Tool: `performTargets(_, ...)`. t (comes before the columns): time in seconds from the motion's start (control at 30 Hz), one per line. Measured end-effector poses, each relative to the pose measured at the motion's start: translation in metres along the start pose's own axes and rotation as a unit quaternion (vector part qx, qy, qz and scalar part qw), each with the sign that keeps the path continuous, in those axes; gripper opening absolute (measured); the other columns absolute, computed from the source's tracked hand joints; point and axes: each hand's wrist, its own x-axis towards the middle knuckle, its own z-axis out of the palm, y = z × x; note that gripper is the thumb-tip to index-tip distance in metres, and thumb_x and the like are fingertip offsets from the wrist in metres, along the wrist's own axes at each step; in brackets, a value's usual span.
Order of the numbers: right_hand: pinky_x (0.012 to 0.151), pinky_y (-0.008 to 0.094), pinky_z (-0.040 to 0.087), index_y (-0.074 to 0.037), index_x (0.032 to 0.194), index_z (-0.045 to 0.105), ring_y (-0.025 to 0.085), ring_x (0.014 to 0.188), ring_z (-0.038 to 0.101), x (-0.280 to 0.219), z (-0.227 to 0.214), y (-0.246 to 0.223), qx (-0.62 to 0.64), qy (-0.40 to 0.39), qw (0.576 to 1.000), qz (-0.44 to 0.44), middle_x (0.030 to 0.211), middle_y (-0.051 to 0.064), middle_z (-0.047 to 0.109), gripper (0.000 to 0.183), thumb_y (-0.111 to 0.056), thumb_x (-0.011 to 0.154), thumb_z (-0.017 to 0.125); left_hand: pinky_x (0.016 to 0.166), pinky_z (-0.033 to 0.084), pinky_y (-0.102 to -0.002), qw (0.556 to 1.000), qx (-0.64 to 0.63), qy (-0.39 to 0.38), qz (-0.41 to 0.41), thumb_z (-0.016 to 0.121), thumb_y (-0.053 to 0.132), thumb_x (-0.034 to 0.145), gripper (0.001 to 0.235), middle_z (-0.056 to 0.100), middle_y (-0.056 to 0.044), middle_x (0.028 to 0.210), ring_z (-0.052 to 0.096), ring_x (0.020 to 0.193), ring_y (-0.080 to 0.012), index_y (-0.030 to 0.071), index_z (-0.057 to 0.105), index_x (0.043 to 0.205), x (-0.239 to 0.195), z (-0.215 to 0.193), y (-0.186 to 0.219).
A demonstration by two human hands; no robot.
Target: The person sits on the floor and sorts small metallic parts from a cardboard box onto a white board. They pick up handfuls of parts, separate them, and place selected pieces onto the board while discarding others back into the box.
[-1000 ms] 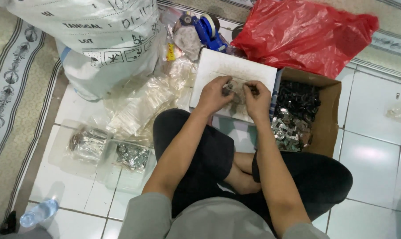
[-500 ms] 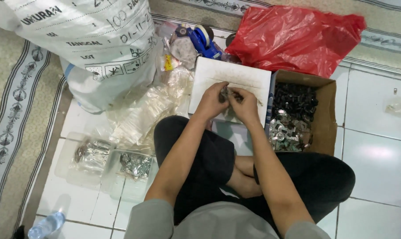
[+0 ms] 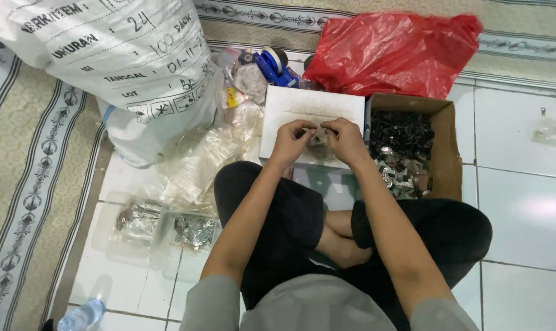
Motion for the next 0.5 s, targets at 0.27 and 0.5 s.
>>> performTargets(0.27,0.088,0.052,0.058,-0.001,0.130,0.068,0.046,0.106,0.067,-0.025,-0.006,0.003,0.066,-0.008,0.997,0.046,0.113,0.026,0.064,0.045,0.004,0.086,0.056,0.092,0.058,-0.049,0.986,0.147,-0.033,0.066,0.066,0.004,0.085,0.041,0.068,-0.023,0.121,0.070,0.105,-0.0374,0.001,0.069,0.126,-0.030,0.010,0.009)
performTargets(0.5,0.098,0.055,0.055,-0.009,0.145,0.060,0.042,0.117,0.065,-0.076,0.011,0.032,-0.027,-0.071,0.987,0.142,0.127,0.023,0.057,0.065,-0.001,0.080,0.058,0.105,0.049,-0.053,0.871,0.452,-0.132,0.144,0.073,0.001,0.079,0.060,0.055,-0.024,0.134,0.057,0.123,-0.0428,0.002,0.055,0.137,-0.098,0.010,0.043)
